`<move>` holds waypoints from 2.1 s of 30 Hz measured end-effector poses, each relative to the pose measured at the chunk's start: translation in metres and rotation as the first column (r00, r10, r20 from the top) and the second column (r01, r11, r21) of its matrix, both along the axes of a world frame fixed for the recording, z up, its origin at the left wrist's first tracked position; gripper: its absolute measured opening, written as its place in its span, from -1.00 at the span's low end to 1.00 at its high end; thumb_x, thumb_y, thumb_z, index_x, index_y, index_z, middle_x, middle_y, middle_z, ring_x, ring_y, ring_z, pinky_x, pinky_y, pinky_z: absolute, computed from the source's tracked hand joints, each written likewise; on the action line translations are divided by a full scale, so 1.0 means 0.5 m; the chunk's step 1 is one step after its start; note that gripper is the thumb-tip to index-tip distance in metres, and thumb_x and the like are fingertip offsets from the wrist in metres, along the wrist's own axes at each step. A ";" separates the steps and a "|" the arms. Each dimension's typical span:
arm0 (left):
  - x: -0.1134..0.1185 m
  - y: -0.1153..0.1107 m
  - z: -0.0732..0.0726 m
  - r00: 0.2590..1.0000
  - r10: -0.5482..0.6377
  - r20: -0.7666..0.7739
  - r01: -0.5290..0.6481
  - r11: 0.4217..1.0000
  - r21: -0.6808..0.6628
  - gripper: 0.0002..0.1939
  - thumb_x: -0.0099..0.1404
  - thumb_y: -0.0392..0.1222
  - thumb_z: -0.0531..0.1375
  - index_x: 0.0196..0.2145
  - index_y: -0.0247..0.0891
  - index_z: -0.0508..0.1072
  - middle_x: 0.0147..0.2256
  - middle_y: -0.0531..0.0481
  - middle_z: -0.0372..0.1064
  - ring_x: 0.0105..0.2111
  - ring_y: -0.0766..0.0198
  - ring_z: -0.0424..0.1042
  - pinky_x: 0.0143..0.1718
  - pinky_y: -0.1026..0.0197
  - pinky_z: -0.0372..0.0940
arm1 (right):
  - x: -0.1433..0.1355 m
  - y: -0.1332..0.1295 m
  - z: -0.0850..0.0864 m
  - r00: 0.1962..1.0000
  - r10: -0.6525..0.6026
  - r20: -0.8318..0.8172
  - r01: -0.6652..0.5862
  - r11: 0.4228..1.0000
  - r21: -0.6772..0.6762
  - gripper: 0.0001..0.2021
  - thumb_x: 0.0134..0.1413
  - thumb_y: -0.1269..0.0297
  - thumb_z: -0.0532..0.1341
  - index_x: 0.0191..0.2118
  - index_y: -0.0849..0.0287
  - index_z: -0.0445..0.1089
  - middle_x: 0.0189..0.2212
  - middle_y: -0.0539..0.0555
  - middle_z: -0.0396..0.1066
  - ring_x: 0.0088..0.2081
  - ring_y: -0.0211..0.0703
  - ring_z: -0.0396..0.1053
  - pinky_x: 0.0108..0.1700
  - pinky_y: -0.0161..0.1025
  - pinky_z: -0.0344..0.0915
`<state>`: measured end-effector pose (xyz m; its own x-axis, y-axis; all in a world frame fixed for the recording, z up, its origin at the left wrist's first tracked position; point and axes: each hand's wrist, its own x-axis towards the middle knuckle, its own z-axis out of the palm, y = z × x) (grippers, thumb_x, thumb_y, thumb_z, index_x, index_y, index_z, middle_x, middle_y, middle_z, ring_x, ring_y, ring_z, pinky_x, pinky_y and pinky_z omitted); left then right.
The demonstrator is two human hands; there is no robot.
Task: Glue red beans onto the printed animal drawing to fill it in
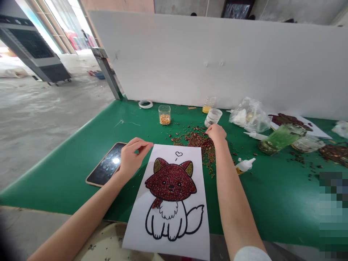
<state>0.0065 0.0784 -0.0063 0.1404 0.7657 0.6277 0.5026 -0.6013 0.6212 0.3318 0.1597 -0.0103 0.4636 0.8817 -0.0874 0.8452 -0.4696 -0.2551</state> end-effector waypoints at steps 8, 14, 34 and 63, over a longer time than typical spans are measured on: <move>-0.006 0.006 -0.004 1.000 0.009 0.000 -0.009 1.000 0.016 -0.92 0.20 -0.23 0.23 -0.44 -0.23 0.49 -0.48 0.05 0.34 -0.53 0.42 0.26 -0.51 0.34 0.19 | -0.051 -0.007 -0.006 0.990 -0.028 0.136 0.029 1.000 -0.010 -0.75 0.00 0.38 0.21 -0.16 0.32 0.44 -0.13 0.38 0.40 -0.06 0.10 0.37 -0.15 -0.12 0.29; -0.009 0.013 -0.011 0.998 0.006 -0.067 -0.008 1.000 -0.028 -0.90 0.24 -0.21 0.19 -0.40 -0.22 0.49 -0.44 0.04 0.36 -0.50 0.39 0.28 -0.44 0.31 0.22 | -0.100 -0.046 0.076 0.981 0.095 0.171 -0.123 0.980 0.159 -0.79 0.14 0.40 0.06 -0.17 0.29 0.38 -0.13 0.29 0.38 -0.07 0.01 0.32 -0.14 -0.16 0.23; -0.012 0.020 -0.017 0.999 0.027 -0.035 -0.028 0.999 -0.024 -0.95 0.18 -0.27 0.23 -0.45 -0.23 0.44 -0.42 0.08 0.31 -0.54 0.42 0.22 -0.47 0.32 0.16 | -0.346 -0.491 -0.020 0.596 0.777 0.204 -0.796 0.538 0.277 -0.82 0.16 0.49 0.07 -0.44 0.17 0.26 -0.46 0.02 0.29 -0.38 -0.18 0.22 -0.33 -0.24 0.12; -0.012 0.020 -0.016 0.998 0.018 -0.055 -0.019 1.000 -0.022 -0.93 0.20 -0.25 0.22 -0.45 -0.23 0.44 -0.40 0.06 0.31 -0.54 0.41 0.22 -0.46 0.31 0.16 | -0.360 -0.487 -0.012 0.628 0.749 0.212 -0.773 0.568 0.282 -0.84 0.15 0.52 0.07 -0.41 0.16 0.24 -0.43 0.04 0.29 -0.36 -0.15 0.21 -0.30 -0.20 0.16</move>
<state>0.0002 0.0883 -0.0141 0.1597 0.7822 0.6022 0.5470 -0.5780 0.6056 0.1517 -0.0836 -0.0161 -0.3982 0.8781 0.2654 0.8707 0.4529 -0.1920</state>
